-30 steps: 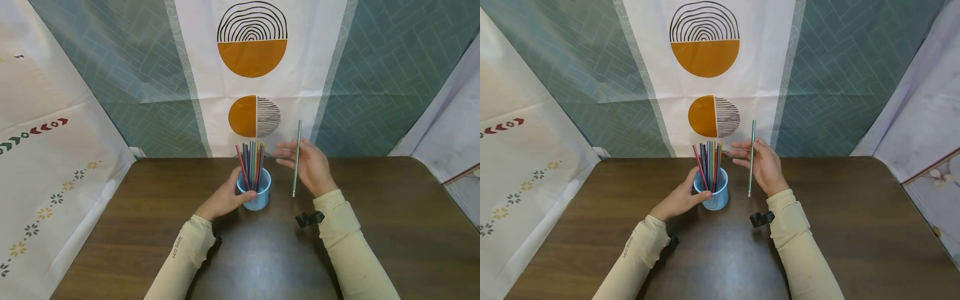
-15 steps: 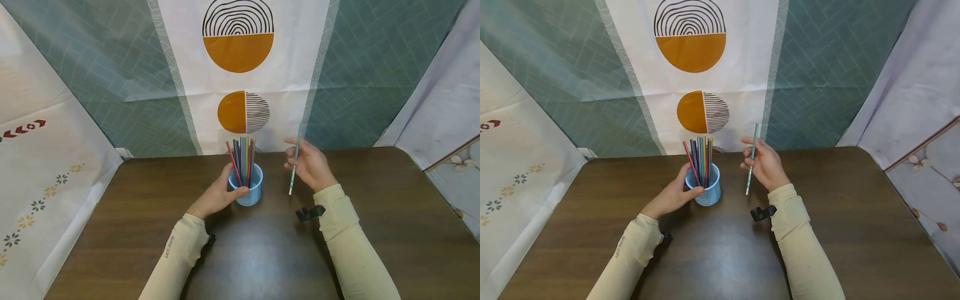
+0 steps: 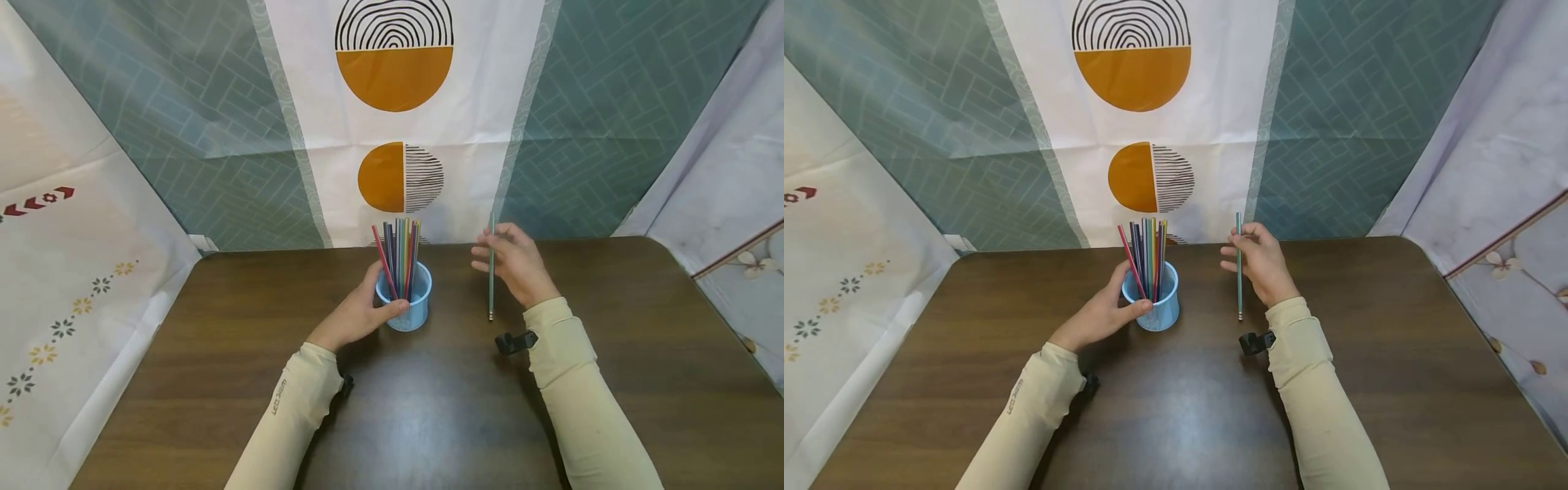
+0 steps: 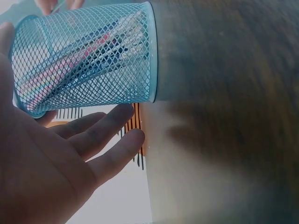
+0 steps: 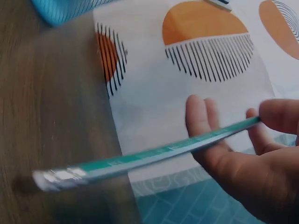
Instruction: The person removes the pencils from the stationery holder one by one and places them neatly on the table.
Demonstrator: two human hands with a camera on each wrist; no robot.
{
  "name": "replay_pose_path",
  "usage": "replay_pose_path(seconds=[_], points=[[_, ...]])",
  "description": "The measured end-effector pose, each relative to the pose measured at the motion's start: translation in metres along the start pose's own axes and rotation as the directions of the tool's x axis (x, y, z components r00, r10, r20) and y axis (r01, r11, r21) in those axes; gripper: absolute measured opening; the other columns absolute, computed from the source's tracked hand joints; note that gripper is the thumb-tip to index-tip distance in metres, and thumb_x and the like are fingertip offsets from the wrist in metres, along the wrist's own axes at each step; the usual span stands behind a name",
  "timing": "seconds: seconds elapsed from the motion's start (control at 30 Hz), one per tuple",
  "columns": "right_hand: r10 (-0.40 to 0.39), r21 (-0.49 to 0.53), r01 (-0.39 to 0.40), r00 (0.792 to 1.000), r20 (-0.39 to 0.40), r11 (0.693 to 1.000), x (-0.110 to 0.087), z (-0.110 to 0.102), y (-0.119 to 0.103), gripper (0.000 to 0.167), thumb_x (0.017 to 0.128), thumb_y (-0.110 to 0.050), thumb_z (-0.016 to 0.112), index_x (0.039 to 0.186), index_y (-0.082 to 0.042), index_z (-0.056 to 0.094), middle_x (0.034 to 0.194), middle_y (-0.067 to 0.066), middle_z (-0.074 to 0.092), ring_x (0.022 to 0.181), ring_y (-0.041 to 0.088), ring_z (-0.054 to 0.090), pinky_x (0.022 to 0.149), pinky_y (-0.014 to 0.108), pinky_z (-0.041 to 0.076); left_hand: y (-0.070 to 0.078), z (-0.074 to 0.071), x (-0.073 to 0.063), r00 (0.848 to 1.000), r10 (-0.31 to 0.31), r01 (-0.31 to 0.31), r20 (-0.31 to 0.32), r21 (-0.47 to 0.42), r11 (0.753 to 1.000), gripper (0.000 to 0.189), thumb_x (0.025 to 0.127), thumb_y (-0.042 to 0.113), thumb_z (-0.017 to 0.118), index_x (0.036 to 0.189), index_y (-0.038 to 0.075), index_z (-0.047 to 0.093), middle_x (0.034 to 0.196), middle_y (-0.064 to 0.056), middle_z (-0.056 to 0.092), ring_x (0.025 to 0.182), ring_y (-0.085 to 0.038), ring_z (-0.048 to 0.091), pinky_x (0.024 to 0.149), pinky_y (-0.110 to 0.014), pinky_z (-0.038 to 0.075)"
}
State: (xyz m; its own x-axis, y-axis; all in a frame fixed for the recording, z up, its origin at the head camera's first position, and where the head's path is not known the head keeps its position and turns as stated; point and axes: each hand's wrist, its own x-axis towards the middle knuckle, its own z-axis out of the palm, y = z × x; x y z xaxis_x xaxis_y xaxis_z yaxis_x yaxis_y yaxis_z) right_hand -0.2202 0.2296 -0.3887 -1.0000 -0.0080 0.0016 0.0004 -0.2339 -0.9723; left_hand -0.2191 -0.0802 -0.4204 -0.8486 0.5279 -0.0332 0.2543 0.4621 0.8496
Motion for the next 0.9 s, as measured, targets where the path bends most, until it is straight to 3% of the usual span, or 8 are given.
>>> replay_pose_path(seconds=[0.13,0.3,0.6,0.7,0.83,0.9], points=[[0.080,-0.050,-0.081,0.997,-0.007,0.996,0.000,-0.012,0.001,0.012,0.105,-0.010,0.054,0.111,-0.001,0.050,0.121,0.013,0.053,0.111,0.030,0.060,0.090,0.039,0.056,0.001,-0.001,0.001,1.000,0.002,-0.002,0.002,0.003,1.000,0.095,0.089,0.057,0.071,0.158,0.038,0.009,0.156,-0.006,0.035,0.130,-0.032,0.046,0.105,-0.057,0.041],[0.137,-0.192,-0.138,0.990,-0.022,0.972,0.000,-0.031,0.003,0.021,0.105,-0.016,0.057,0.116,0.001,0.052,0.120,0.007,0.058,0.115,0.027,0.061,0.097,0.042,0.052,0.001,-0.001,0.001,1.000,0.006,-0.006,0.006,0.005,1.000,0.095,0.090,0.056,0.071,0.159,0.037,0.009,0.155,-0.006,0.036,0.130,-0.031,0.047,0.105,-0.056,0.041],[0.121,-0.449,-0.138,0.990,-0.066,0.883,0.002,-0.048,0.007,0.034,0.103,-0.012,0.058,0.127,0.012,0.053,0.127,0.022,0.055,0.095,0.019,0.064,0.085,0.029,0.055,0.002,-0.002,0.001,1.000,-0.011,0.011,0.007,0.004,1.000,0.095,0.089,0.058,0.070,0.158,0.037,0.008,0.155,-0.007,0.035,0.131,-0.033,0.045,0.105,-0.059,0.041],[0.105,-0.577,-0.129,0.992,-0.076,0.807,0.005,-0.047,0.011,0.036,0.103,-0.013,0.058,0.129,0.012,0.055,0.129,0.025,0.056,0.089,0.016,0.063,0.086,0.033,0.054,0.002,-0.002,0.001,1.000,-0.013,0.013,0.003,0.004,1.000,0.095,0.088,0.059,0.071,0.158,0.038,0.009,0.153,-0.007,0.037,0.131,-0.032,0.045,0.105,-0.058,0.041],[0.082,-0.744,-0.126,0.992,-0.096,0.657,0.007,-0.043,0.017,0.033,0.104,-0.016,0.056,0.126,0.008,0.059,0.114,0.025,0.064,0.087,0.027,0.066,0.083,0.044,0.049,0.000,-0.001,0.001,1.000,0.005,-0.005,-0.003,0.002,1.000,0.093,0.089,0.058,0.071,0.157,0.039,0.010,0.150,-0.006,0.041,0.128,-0.030,0.048,0.106,-0.055,0.040],[0.078,-0.805,-0.120,0.993,-0.092,0.581,0.007,-0.041,0.020,0.034,0.104,-0.019,0.055,0.126,0.007,0.059,0.116,0.027,0.063,0.099,0.037,0.063,0.086,0.051,0.047,0.000,0.000,0.001,1.000,0.014,-0.014,-0.002,-0.002,1.000,0.092,0.089,0.056,0.071,0.157,0.039,0.010,0.149,-0.006,0.042,0.127,-0.029,0.049,0.107,-0.054,0.040]])
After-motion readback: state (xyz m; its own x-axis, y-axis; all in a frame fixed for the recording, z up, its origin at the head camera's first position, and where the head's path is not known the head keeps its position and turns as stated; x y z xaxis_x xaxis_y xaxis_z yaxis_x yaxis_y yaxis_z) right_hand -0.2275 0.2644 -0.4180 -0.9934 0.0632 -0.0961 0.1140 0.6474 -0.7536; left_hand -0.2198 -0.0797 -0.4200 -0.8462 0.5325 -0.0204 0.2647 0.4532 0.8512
